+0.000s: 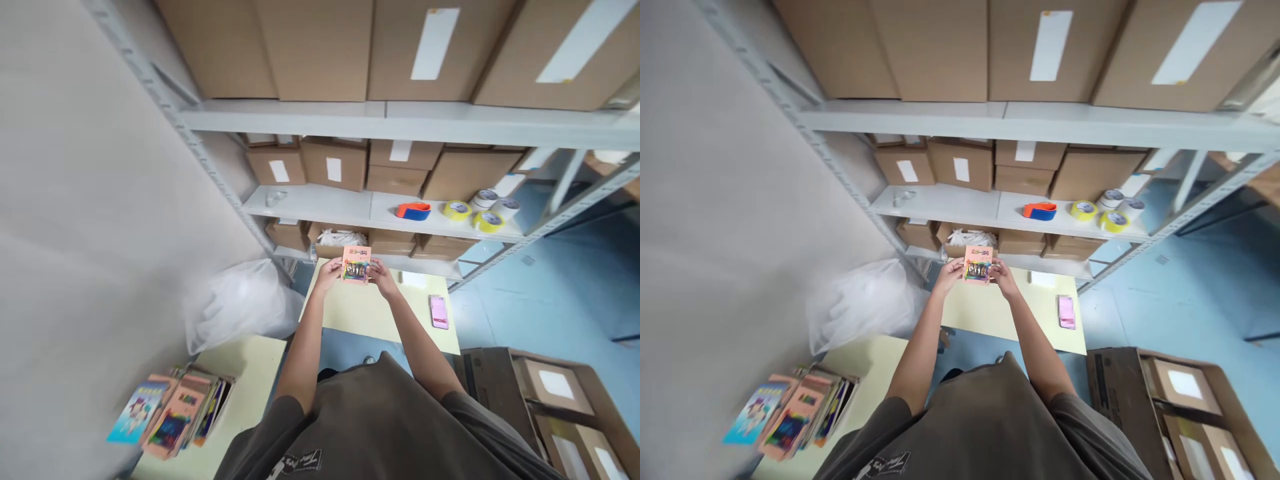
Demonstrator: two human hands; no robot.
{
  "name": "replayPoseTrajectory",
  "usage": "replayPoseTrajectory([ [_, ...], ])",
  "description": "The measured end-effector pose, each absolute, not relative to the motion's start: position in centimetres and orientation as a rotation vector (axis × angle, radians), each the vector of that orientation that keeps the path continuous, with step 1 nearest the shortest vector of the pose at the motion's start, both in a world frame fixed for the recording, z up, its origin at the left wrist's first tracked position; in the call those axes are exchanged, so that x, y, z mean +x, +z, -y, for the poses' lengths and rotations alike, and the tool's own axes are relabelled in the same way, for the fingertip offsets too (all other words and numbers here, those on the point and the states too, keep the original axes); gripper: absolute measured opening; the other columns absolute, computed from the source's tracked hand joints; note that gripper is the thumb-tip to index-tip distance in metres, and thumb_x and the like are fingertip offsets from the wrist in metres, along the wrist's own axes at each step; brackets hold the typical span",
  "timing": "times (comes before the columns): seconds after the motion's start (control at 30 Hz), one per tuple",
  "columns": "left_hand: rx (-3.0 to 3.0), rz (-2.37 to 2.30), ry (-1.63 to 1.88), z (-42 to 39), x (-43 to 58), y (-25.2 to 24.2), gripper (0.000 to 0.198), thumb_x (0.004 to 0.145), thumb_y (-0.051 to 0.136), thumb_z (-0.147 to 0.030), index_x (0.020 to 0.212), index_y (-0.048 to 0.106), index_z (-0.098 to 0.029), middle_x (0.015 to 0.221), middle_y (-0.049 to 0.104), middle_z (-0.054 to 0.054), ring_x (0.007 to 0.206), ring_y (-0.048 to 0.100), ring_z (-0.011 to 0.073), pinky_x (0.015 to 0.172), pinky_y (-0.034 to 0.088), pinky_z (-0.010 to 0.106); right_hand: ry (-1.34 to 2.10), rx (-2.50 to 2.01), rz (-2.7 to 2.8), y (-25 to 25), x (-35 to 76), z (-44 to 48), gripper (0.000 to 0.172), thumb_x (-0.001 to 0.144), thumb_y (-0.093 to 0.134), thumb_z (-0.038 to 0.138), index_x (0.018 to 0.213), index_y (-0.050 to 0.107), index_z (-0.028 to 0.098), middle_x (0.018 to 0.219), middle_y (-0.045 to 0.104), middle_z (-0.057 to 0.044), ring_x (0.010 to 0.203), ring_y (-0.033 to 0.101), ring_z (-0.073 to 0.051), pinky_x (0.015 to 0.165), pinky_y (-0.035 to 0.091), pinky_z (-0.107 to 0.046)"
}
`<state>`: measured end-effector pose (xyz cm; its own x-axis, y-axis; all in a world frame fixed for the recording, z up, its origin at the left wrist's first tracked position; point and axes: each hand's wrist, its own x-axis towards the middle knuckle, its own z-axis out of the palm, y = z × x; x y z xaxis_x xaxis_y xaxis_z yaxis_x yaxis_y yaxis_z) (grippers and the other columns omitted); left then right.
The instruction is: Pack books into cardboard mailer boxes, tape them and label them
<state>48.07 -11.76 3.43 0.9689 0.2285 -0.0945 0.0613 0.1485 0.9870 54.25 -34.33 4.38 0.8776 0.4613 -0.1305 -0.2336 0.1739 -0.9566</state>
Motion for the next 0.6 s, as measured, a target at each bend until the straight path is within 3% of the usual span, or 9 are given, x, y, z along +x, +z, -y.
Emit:
replayPoseTrajectory([
  [0.17,1.467,-0.157,0.065,14.8,53.0,3.7,0.062,0.08,0.085,-0.044,0.133,0.074,-0.014,0.119,0.081,0.016,0.106,0.076,0.0277,0.092,0.061,0.041,0.407,-1.263,0.144,5.1,56.2,37.7,0.06,0.072,0.085,0.051,0.123,0.061,0.029,0.097,0.079,-0.001,0.079,0.073,-0.022,0.075,0.061,-0.039],
  [0.33,1.742,-0.259,0.274,16.6,54.4,4.8,0.043,0.084,0.084,-0.04,0.121,0.079,-0.019,0.117,0.08,0.013,0.109,0.074,0.0288,0.103,0.057,0.043,0.178,-1.353,0.079,5.2,56.5,36.8,0.061,0.075,0.08,0.054,0.126,0.064,0.027,0.1,0.08,-0.004,0.081,0.073,-0.024,0.075,0.062,-0.04],
  [0.5,1.782,-0.029,0.212,18.1,54.4,5.7,0.036,0.087,0.081,-0.037,0.119,0.079,-0.02,0.111,0.08,0.012,0.105,0.075,0.0281,0.096,0.059,0.039,0.083,-1.479,0.243,5.1,55.3,33.5,0.05,0.079,0.079,0.046,0.124,0.069,0.027,0.123,0.077,-0.009,0.101,0.076,-0.028,0.083,0.063,-0.042],
  [0.6,1.78,-0.069,0.16,17.3,54.6,5.5,0.025,0.091,0.071,-0.035,0.109,0.079,-0.019,0.099,0.08,0.007,0.096,0.074,0.0246,0.089,0.06,0.036,0.097,-1.499,0.304,4.9,55.0,32.4,0.054,0.079,0.077,0.04,0.131,0.068,0.028,0.135,0.074,-0.011,0.117,0.074,-0.03,0.091,0.063,-0.044],
])
